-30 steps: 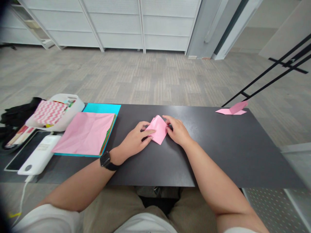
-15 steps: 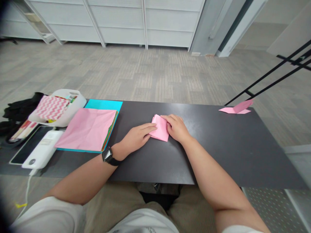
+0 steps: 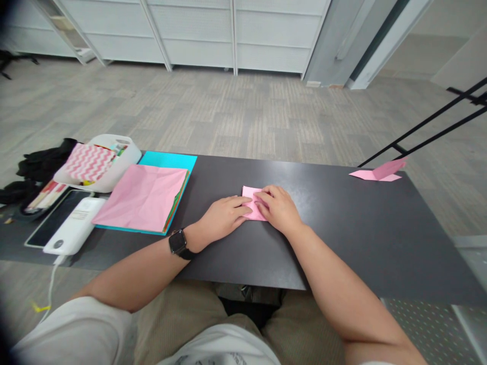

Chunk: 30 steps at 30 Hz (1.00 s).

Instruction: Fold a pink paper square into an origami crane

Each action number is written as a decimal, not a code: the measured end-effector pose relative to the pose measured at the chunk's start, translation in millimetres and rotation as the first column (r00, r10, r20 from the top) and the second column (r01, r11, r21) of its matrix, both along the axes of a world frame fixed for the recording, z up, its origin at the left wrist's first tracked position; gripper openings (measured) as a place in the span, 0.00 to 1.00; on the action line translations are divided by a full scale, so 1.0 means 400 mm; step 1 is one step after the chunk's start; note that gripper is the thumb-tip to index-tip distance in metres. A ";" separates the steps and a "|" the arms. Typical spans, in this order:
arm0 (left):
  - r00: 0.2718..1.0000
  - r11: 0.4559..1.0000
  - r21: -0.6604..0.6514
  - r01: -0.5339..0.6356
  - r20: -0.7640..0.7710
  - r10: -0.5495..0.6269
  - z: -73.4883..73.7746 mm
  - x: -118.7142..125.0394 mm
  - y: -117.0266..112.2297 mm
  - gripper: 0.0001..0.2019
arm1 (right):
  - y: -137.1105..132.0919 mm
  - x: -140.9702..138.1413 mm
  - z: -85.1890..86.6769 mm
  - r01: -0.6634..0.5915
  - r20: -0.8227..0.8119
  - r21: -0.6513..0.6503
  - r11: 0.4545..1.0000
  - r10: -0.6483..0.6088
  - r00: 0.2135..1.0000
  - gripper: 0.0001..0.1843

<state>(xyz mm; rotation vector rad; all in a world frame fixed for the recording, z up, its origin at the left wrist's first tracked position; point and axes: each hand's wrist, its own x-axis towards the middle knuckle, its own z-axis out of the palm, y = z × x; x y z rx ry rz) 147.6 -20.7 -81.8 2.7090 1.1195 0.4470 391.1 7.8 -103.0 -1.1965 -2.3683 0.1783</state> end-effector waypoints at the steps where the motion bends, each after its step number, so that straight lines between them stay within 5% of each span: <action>1: 1.000 1.000 -0.001 -0.005 0.009 0.005 -0.004 0.000 0.001 0.11 | 0.002 0.002 -0.002 -0.004 0.002 -0.002 1.000 0.004 1.000 0.15; 26: 1.000 0.999 -0.026 0.024 0.006 -0.024 -0.009 -0.008 0.017 0.13 | 0.004 0.005 -0.006 0.004 0.036 -0.032 0.999 -0.003 0.999 0.16; 30: 1.000 0.999 -0.050 0.000 0.026 0.001 -0.013 -0.015 0.023 0.20 | 0.006 0.007 -0.008 0.003 0.027 -0.036 0.999 -0.002 1.000 0.16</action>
